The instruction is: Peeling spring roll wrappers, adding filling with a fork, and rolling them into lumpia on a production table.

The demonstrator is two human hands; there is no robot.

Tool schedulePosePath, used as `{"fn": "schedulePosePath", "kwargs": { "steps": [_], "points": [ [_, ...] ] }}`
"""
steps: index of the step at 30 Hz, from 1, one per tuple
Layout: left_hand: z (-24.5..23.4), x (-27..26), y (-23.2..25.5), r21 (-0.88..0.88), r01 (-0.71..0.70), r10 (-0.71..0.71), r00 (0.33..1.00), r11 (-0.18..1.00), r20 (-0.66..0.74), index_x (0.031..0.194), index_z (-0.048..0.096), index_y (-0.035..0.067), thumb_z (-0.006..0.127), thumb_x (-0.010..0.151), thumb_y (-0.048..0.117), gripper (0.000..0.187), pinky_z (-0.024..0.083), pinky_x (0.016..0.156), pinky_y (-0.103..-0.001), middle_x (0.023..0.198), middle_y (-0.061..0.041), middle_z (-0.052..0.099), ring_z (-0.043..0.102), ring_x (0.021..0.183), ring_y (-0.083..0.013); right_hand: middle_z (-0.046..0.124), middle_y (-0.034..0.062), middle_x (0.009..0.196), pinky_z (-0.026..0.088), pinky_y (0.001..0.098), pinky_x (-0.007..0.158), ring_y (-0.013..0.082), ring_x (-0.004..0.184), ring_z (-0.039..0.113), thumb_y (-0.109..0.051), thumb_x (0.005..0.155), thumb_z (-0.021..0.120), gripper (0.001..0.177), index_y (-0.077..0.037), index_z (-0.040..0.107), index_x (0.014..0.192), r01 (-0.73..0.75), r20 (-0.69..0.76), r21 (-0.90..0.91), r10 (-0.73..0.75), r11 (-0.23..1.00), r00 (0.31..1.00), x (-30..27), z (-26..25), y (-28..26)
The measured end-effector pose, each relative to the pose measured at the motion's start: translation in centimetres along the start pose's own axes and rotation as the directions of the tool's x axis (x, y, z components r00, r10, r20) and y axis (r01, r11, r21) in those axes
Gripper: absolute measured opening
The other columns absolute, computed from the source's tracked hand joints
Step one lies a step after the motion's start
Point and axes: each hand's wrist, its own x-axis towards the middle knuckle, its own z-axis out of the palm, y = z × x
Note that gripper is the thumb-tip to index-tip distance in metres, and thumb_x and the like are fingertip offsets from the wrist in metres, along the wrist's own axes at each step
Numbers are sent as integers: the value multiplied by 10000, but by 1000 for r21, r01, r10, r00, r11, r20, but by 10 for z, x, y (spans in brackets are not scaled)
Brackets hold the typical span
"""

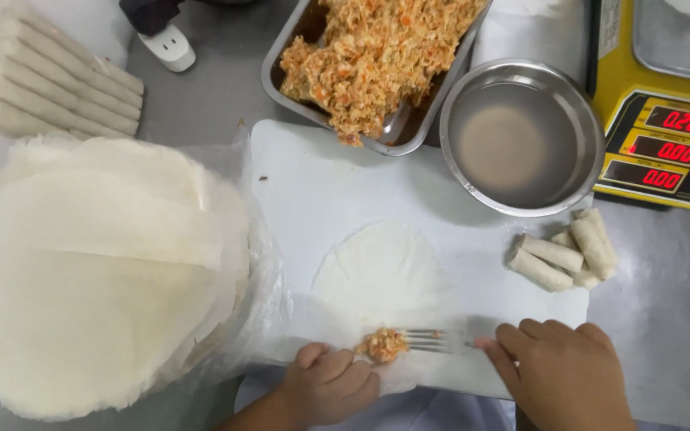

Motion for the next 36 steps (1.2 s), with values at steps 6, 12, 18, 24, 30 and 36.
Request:
{"fn": "schedulePosePath", "kwargs": {
  "steps": [6,12,18,24,30,36],
  "points": [
    [-5,13,-2,-34,-20,20,1000,999,-21,912,567,245,553,968,164,100,337,787,-269,925,117,604,557,900,-67,549,-74,557,400,431,566,238,543,609,-616,905,645,441,-294,568,613,197,-359,115,-144,974,922,-2,21,-29],
    [-5,18,-3,-13,-30,30,999,999,-22,852,521,262,519,950,168,136,305,779,-262,858,117,562,547,847,-57,599,-101,593,440,416,634,232,602,642,-653,944,522,446,-325,645,667,43,-126,-14,-44,999,991,-11,11,-9],
    [-7,13,0,3,-43,43,999,999,26,902,571,267,577,977,195,104,345,776,-280,903,124,609,572,893,-64,546,-67,544,365,434,535,232,517,593,-609,912,670,467,-282,557,599,227,-397,135,-157,964,904,-6,19,-42],
    [-9,20,-2,-6,-24,24,1000,1000,12,862,527,246,517,979,165,142,314,773,-277,855,102,579,577,836,-71,531,-68,550,360,422,592,227,591,593,-609,921,636,484,-268,529,595,101,-418,95,-52,990,907,-7,2,-21],
    [-10,24,-5,-38,-37,37,999,999,-16,867,544,247,547,967,125,158,317,748,-272,882,108,626,582,861,-72,478,-61,640,297,405,670,210,656,551,-563,965,641,454,-267,482,661,152,-609,127,-44,980,792,15,16,-45],
    [-17,35,-6,-1,-39,39,999,999,3,776,466,250,548,932,84,243,297,737,-251,766,95,501,523,759,-65,528,-59,674,305,432,723,222,701,580,-541,949,650,367,-271,586,709,56,-583,219,84,974,808,44,20,-41]
  ]
}}
